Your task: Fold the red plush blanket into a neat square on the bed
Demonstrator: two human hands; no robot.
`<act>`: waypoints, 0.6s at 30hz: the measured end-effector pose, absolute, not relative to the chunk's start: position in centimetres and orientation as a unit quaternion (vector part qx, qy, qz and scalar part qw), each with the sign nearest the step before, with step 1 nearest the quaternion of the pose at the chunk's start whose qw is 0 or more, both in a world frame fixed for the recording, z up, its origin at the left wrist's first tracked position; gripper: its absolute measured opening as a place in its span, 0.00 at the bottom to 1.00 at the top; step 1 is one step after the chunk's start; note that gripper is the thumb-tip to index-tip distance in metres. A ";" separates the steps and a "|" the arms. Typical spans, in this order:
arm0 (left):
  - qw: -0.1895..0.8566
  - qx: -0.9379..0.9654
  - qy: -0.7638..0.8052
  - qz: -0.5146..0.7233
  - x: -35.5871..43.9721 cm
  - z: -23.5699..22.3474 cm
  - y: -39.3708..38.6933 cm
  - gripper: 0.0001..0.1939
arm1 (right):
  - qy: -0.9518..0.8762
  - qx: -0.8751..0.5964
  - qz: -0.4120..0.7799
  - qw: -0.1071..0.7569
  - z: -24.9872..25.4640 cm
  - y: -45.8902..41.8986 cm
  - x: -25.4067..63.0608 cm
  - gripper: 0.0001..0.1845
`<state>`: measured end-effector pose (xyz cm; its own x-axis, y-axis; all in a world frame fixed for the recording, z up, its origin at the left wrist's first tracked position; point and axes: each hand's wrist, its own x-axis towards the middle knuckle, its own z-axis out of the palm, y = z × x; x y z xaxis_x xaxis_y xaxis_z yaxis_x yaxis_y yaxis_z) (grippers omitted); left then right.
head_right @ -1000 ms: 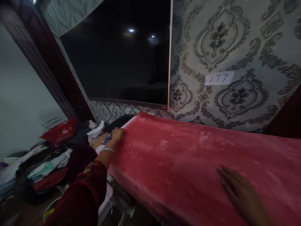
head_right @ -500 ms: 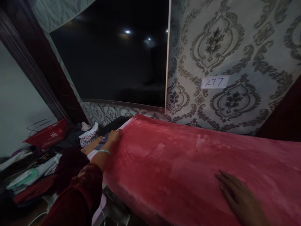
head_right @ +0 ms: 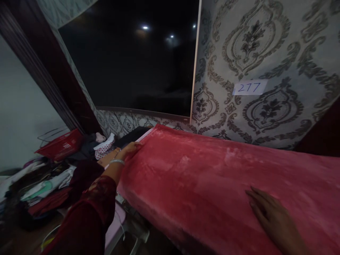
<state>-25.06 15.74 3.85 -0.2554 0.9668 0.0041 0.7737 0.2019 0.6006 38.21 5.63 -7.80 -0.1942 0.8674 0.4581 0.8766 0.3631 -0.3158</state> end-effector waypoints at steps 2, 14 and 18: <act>0.201 0.577 0.745 0.267 -24.8 3.7 16.1 0.08 | -0.768 -0.568 -0.012 0.294 -7.9 5.7 38.2 0.29; 0.227 0.563 0.746 0.272 -26.0 3.6 17.3 0.13 | -0.772 -0.559 -0.023 0.302 -7.3 5.5 37.9 0.31; 0.244 0.585 0.735 0.242 -26.5 4.2 17.2 0.19 | -0.766 -0.562 -0.025 0.311 -7.6 5.5 37.8 0.31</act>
<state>-26.45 17.19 4.23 -0.1977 0.9773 -0.0757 0.7416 0.1997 0.6404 37.82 5.49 -7.56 -0.1743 0.8460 0.5040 0.8771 0.3660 -0.3110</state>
